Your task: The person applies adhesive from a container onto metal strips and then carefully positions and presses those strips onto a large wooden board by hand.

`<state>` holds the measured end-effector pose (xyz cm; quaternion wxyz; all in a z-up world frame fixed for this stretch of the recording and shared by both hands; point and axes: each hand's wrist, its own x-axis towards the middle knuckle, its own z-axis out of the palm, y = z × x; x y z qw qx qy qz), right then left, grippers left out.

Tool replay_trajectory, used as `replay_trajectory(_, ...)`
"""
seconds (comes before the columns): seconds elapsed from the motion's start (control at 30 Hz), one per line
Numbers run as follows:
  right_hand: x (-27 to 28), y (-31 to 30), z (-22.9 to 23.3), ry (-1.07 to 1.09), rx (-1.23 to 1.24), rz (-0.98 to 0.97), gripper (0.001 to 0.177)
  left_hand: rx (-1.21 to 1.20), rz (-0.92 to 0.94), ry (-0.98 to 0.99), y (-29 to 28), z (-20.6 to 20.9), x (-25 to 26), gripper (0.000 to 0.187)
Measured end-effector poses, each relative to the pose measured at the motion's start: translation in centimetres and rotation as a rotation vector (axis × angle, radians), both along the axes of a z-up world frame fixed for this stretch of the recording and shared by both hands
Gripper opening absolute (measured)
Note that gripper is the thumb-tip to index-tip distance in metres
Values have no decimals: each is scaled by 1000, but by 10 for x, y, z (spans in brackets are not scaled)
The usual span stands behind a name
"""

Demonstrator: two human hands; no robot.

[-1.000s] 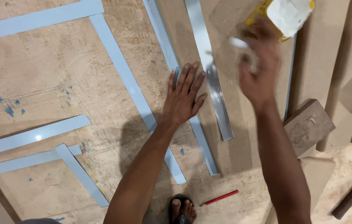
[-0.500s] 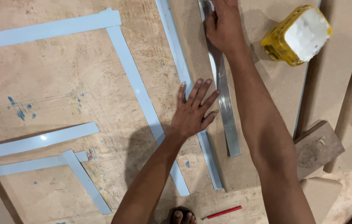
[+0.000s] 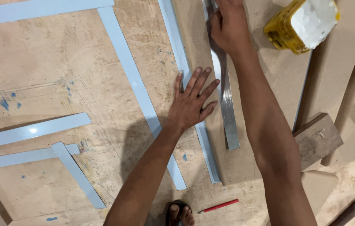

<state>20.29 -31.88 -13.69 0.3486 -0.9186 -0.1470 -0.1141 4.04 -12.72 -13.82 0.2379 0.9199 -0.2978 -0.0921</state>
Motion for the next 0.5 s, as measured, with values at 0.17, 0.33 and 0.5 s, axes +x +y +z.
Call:
replay_trajectory(0.17, -27, -2, 14, -60, -26, 56, 58, -14, 3, -50, -1, -2, -1, 65)
replay_trajectory(0.33, -54, -5, 21, 44, -72, 24, 57, 4, 0, -40, -1, -3, -2, 66)
replay_trajectory(0.5, -78, -6, 25, 87, -74, 46, 55, 6, -2, -44, 0, -2, 0, 69)
